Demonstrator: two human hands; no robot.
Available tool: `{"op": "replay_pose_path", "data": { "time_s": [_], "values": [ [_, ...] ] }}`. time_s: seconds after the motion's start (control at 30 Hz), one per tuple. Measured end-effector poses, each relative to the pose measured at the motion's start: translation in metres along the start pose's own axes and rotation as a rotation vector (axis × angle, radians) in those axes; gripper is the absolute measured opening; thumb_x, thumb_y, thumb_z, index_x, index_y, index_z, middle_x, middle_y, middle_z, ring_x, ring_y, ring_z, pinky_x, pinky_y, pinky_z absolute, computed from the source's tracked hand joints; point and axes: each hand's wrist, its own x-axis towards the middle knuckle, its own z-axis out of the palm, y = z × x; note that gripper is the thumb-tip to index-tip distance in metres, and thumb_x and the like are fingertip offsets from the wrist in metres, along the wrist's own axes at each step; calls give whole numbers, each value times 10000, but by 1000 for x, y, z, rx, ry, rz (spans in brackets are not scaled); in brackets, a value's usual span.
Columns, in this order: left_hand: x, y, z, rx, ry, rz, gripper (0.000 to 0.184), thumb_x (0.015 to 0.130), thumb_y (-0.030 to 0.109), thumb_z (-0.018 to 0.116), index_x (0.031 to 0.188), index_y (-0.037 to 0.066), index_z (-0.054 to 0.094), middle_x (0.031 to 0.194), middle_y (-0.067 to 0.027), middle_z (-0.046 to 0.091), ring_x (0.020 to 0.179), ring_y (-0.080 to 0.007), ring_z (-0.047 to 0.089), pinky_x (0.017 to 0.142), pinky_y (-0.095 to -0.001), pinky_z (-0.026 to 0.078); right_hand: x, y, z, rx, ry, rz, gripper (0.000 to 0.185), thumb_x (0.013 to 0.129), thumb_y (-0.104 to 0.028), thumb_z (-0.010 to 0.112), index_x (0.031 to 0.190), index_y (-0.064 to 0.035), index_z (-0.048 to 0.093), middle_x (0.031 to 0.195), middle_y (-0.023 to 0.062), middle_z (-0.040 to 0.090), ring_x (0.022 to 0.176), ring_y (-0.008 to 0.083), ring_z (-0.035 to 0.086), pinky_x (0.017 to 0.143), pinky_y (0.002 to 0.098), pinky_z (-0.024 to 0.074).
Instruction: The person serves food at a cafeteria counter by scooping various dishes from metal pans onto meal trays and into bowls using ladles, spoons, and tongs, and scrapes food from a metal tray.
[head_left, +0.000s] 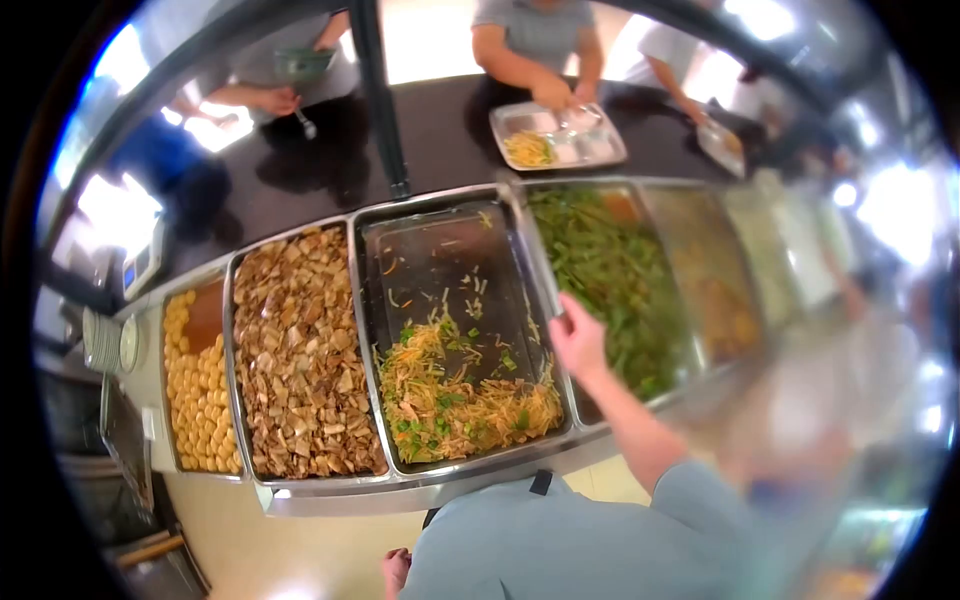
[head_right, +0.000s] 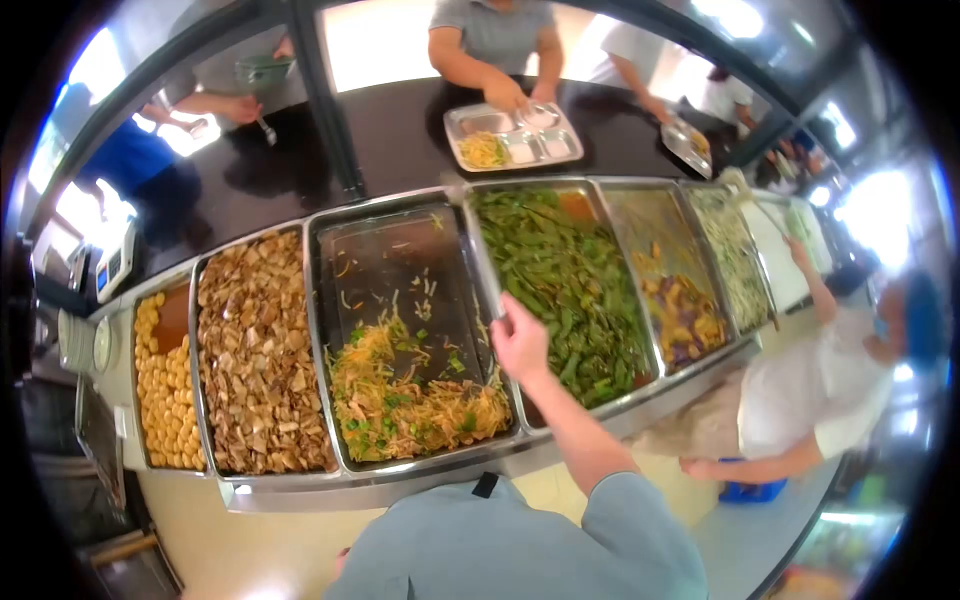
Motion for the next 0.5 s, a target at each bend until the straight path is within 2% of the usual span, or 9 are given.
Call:
{"op": "replay_pose_path", "data": {
  "time_s": [0.07, 0.1, 0.17, 0.23, 0.3, 0.37, 0.43, 0.5],
  "values": [
    [36, -24, -7, 13, -49, 86, 204, 881, 75, 610, 1052, -31, 576, 743, -130, 653, 590, -235, 634, 542, -353, 528, -53, 4, 2, 123, -45, 95, 443, 828, -98, 702, 1257, -13, 635, 737, 104, 676, 619, 158, 626, 597, 298, 515],
    [39, -18, -6, 24, -64, 98, 209, 880, 76, 607, 1057, -32, 576, 749, -133, 655, 595, -237, 638, 546, -356, 530, -73, -10, -6, 44, -30, 56, 436, 825, -93, 715, 1244, -5, 632, 723, 102, 665, 623, 153, 625, 612, 286, 512],
    [29, 7, -2, 56, -84, 90, 215, 884, 80, 596, 1069, -29, 574, 765, -140, 657, 607, -238, 644, 546, -359, 528, -106, -22, -21, 67, -27, 216, 420, 836, -88, 710, 1240, -3, 632, 714, 87, 652, 615, 144, 604, 608, 281, 503],
    [8, 41, 3, 89, -102, 39, 218, 892, 83, 580, 1085, -17, 568, 779, -147, 657, 617, -238, 649, 538, -358, 521, -127, -13, -40, 79, 80, 231, 421, 842, -84, 709, 1246, 1, 627, 725, 73, 646, 623, 120, 578, 604, 275, 491],
    [8, 55, -2, 141, -136, 17, 219, 900, 84, 562, 1100, -4, 557, 784, -151, 653, 618, -240, 649, 524, -353, 510, -125, -10, -76, 163, 120, 363, 409, 857, -79, 704, 1253, -6, 629, 774, 26, 650, 652, 78, 546, 591, 255, 472],
    [21, 56, -12, 237, -186, 56, 217, 908, 86, 546, 1111, 9, 541, 778, -149, 644, 607, -240, 643, 501, -341, 492, -106, -2, -116, 146, 149, 415, 404, 881, -83, 686, 1274, -18, 618, 768, 11, 639, 655, 73, 544, 571, 234, 448],
    [41, 47, -20, 196, -202, 50, 210, 914, 88, 535, 1111, 16, 524, 766, -143, 634, 591, -236, 635, 476, -327, 473, -69, -1, -157, 114, 128, 502, 404, 890, -95, 669, 1284, -24, 611, 769, 38, 656, 540, 97, 550, 479, 261, 446],
    [52, 35, -19, -12, -169, -26, 199, 917, 88, 526, 1103, 19, 510, 755, -134, 623, 578, -230, 626, 456, -314, 456, -26, 10, -185, -64, 56, 472, 418, 899, -142, 648, 1291, -6, 598, 753, 69, 668, 498, 116, 563, 435, 279, 445]
  ]
}}
